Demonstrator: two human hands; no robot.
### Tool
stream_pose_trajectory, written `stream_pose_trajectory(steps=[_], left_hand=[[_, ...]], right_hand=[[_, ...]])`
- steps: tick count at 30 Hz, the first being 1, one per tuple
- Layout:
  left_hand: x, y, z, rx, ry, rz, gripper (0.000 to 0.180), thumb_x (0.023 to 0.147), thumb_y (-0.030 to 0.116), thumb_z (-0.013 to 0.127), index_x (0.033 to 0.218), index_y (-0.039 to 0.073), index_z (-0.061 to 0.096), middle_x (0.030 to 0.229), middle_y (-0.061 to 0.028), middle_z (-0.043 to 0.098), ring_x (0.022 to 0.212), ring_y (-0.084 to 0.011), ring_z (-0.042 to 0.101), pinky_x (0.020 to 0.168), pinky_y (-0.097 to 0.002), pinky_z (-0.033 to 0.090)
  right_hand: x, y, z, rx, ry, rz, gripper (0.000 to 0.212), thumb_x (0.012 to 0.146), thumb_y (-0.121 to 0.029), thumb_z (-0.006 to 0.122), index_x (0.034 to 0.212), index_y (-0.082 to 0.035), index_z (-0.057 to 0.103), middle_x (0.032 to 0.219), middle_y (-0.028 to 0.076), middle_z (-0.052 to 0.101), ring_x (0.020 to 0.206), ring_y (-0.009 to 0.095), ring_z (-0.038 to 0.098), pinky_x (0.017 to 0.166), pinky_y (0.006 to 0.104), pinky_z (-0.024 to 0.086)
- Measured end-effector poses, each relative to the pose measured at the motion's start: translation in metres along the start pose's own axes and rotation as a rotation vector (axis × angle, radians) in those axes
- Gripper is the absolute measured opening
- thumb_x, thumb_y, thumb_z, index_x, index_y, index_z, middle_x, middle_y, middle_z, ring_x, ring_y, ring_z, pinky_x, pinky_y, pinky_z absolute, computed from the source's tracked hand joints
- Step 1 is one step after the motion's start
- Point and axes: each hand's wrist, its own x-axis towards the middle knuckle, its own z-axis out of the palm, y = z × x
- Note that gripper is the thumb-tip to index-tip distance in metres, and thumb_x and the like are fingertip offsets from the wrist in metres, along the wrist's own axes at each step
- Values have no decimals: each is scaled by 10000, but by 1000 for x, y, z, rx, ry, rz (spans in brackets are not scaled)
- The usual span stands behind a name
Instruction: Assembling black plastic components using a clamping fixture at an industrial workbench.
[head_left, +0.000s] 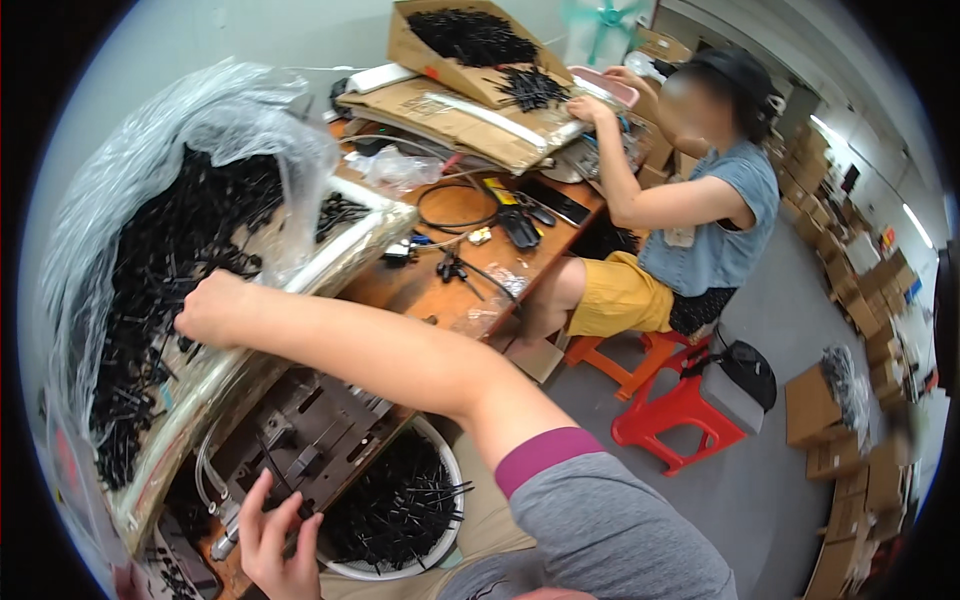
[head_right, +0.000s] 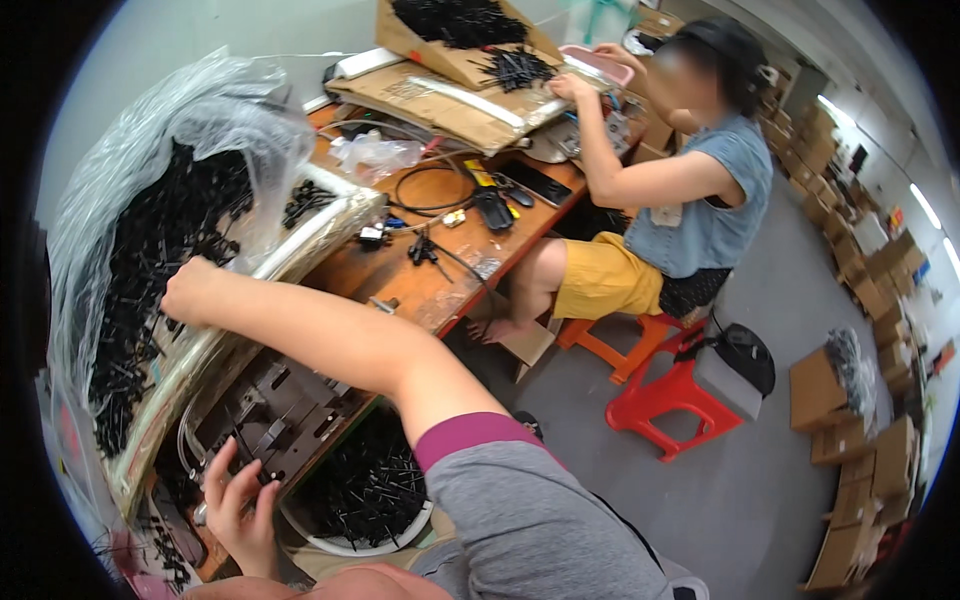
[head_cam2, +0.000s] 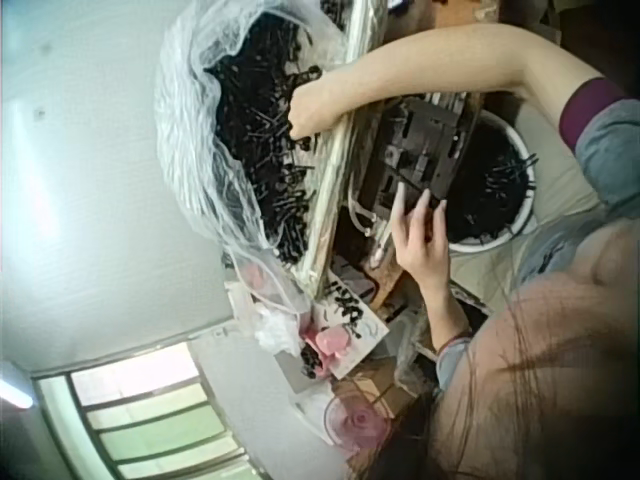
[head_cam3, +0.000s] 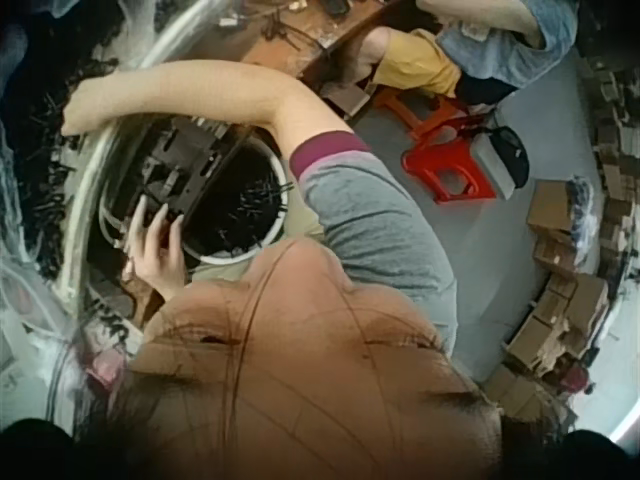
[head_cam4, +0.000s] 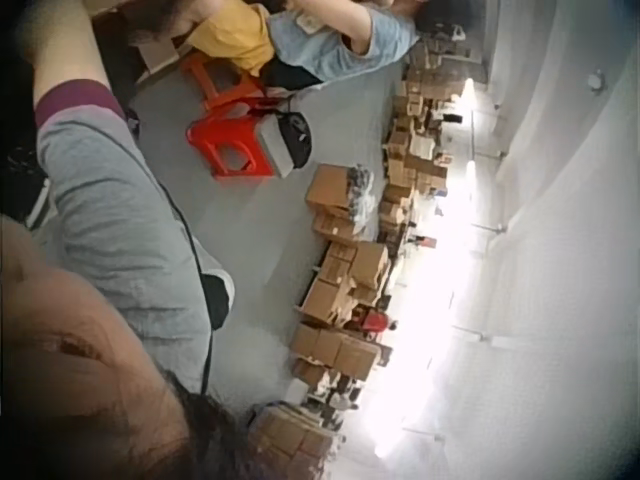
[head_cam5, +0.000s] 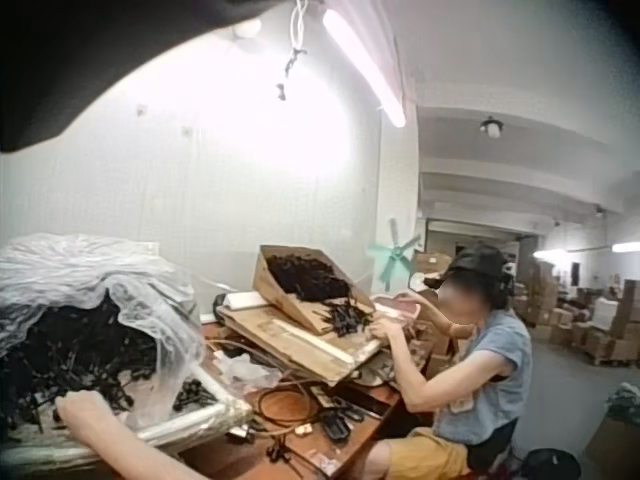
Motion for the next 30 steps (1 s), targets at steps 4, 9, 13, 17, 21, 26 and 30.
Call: stream_pose_trajectory(steps=[4, 9, 13, 17, 21, 26, 30], left_hand=[[-14, -3, 16, -26, -71, -67, 315, 735, -98, 757, 1030, -2, 697, 1320, -134, 596, 850, -142, 630, 681, -249, 554], [-27, -6, 22, -2, -56, -93, 304, 748, -94, 754, 1031, -8, 687, 1290, -114, 613, 794, -124, 599, 669, -254, 507], [-26, 0, 31, -9, -31, -104, 303, 751, -88, 755, 1035, -4, 690, 1298, -118, 612, 862, -156, 614, 711, -271, 510], [-25, -3, 39, 5, 29, -63, 299, 747, -84, 757, 1029, -10, 693, 1308, -125, 611, 928, -194, 626, 738, -291, 513], [-29, -12, 41, -4, 63, -112, 313, 704, -55, 801, 999, 1, 714, 1276, -133, 619, 976, -217, 651, 796, -312, 554], [-24, -3, 47, 41, 67, -85, 302, 709, -21, 805, 998, 6, 719, 1302, -132, 619, 1011, -254, 653, 850, -347, 558], [-26, -6, 48, 82, 67, -78, 302, 695, -7, 811, 984, 25, 726, 1292, -129, 627, 1005, -255, 655, 848, -347, 562]], right_hand=[[3, 1, 1, -32, -63, 6, 207, 852, -154, 628, 1022, -76, 718, 1021, 135, 739, 971, 299, 715, 799, 430, 559], [2, -1, -2, -61, -5, -62, 159, 802, -144, 643, 905, -74, 741, 978, 118, 738, 936, 300, 716, 753, 427, 562], [-5, 15, 20, 61, 318, -40, 133, 781, -139, 632, 844, -88, 738, 913, 106, 709, 927, 310, 703, 749, 434, 568], [-15, 28, 15, 390, 683, 22, 101, 728, -118, 693, 806, -57, 714, 872, 141, 686, 902, 325, 677, 777, 427, 552], [-30, 27, 6, 677, 903, 162, 154, 681, -115, 765, 792, -24, 710, 787, 128, 680, 738, 259, 690, 693, 375, 548], [-52, 34, -14, 1361, 868, 426, 104, 813, 33, 693, 910, -1, 675, 810, 80, 686, 632, 143, 696, 567, 258, 562], [-60, 28, -24, 1459, 978, 437, 72, 897, -14, 671, 969, -13, 667, 813, 60, 678, 680, 125, 676, 600, 253, 566]])
